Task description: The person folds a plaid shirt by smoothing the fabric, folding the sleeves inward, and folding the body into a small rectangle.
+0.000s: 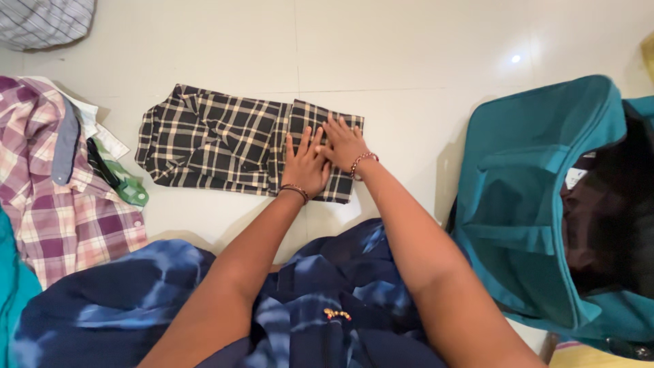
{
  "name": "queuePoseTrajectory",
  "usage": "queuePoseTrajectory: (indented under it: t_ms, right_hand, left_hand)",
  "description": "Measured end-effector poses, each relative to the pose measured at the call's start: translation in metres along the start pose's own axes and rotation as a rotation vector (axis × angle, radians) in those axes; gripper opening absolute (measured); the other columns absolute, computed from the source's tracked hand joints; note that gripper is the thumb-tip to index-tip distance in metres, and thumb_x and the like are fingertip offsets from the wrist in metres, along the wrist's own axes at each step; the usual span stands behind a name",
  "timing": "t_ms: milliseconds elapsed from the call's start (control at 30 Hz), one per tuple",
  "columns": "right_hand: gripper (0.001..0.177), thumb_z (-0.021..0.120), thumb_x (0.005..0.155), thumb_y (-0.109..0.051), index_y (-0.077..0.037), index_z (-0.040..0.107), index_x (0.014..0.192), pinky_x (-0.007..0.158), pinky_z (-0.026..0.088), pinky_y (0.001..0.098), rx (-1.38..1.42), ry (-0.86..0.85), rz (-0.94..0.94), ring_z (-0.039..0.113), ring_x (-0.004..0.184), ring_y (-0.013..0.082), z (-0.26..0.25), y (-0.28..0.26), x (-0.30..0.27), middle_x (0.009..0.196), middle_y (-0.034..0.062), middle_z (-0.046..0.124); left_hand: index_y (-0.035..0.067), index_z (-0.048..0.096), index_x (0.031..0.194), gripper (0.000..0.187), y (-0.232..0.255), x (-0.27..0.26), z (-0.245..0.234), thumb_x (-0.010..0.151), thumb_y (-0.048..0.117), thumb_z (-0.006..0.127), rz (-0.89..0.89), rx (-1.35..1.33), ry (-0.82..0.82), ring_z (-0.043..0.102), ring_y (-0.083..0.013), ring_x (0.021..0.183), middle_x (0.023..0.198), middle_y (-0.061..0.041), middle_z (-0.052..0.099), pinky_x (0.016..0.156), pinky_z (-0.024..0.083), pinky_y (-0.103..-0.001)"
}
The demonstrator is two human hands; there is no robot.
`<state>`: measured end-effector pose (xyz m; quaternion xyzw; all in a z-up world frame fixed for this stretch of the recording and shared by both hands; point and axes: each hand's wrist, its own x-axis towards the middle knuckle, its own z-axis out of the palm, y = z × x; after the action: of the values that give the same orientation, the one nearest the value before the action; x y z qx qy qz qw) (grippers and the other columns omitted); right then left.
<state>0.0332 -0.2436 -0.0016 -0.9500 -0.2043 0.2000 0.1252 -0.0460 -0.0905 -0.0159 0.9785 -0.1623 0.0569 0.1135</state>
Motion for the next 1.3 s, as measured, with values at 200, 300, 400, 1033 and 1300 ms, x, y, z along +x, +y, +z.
queuePoseTrajectory:
  t_ms: [200, 300, 400, 1033, 1300]
  right_hand:
    - [0.073, 0.046, 0.102, -0.057, -0.015, 0.033, 0.160, 0.126, 0.012, 0.0516, 0.014, 0.153, -0.047, 0.014, 0.158, 0.0283, 0.003, 0.014, 0.012, 0.170, 0.0043, 0.024]
    - [0.074, 0.047, 0.101, -0.058, -0.015, 0.033, 0.160, 0.126, 0.012, 0.0505, 0.033, 0.225, -0.018, 0.016, 0.157, 0.0259, -0.002, 0.013, 0.012, 0.169, 0.0039, 0.026]
    - [0.072, 0.046, 0.102, -0.058, -0.016, 0.034, 0.159, 0.126, 0.012, 0.0506, -0.009, 0.265, 0.006, 0.017, 0.157, 0.0244, -0.003, 0.008, 0.011, 0.168, 0.0024, 0.028]
    - [0.071, 0.046, 0.102, -0.056, -0.015, 0.036, 0.159, 0.126, 0.013, 0.0516, -0.030, 0.332, -0.034, 0.020, 0.156, 0.0255, -0.006, 0.004, 0.009, 0.168, 0.0027, 0.030]
    - [0.061, 0.048, 0.103, -0.035, -0.015, 0.037, 0.159, 0.125, 0.015, 0.0521, -0.037, 0.355, -0.052, 0.023, 0.156, 0.0266, 0.000, 0.008, 0.010, 0.167, 0.0038, 0.032]
  left_hand:
    - [0.015, 0.047, 0.152, 0.060, 0.004, -0.003, -0.008, 0.096, 0.037, 0.053, 0.006, 0.025, -0.001, 0.018, -0.0333, 0.156, 0.167, -0.011, 0.031, 0.121, 0.008, -0.069]
    - [0.016, 0.050, 0.150, 0.059, 0.003, 0.001, -0.010, 0.095, 0.037, 0.056, -0.015, -0.009, -0.014, 0.020, -0.0330, 0.156, 0.166, -0.011, 0.032, 0.121, 0.009, -0.070]
    - [0.017, 0.053, 0.148, 0.055, 0.000, 0.004, -0.006, 0.097, 0.036, 0.056, -0.048, -0.051, -0.042, 0.022, -0.0304, 0.157, 0.166, -0.009, 0.033, 0.122, 0.011, -0.067]
    - [0.023, 0.031, 0.158, 0.063, -0.068, 0.046, -0.036, 0.102, 0.053, 0.037, -0.594, -0.017, -0.164, 0.008, -0.0347, 0.152, 0.167, -0.015, 0.016, 0.115, 0.005, -0.069]
    - [0.019, 0.039, 0.157, 0.059, -0.019, 0.038, 0.005, 0.104, 0.043, 0.048, -0.147, -0.037, -0.005, 0.018, -0.0313, 0.156, 0.167, -0.006, 0.031, 0.123, 0.012, -0.062]
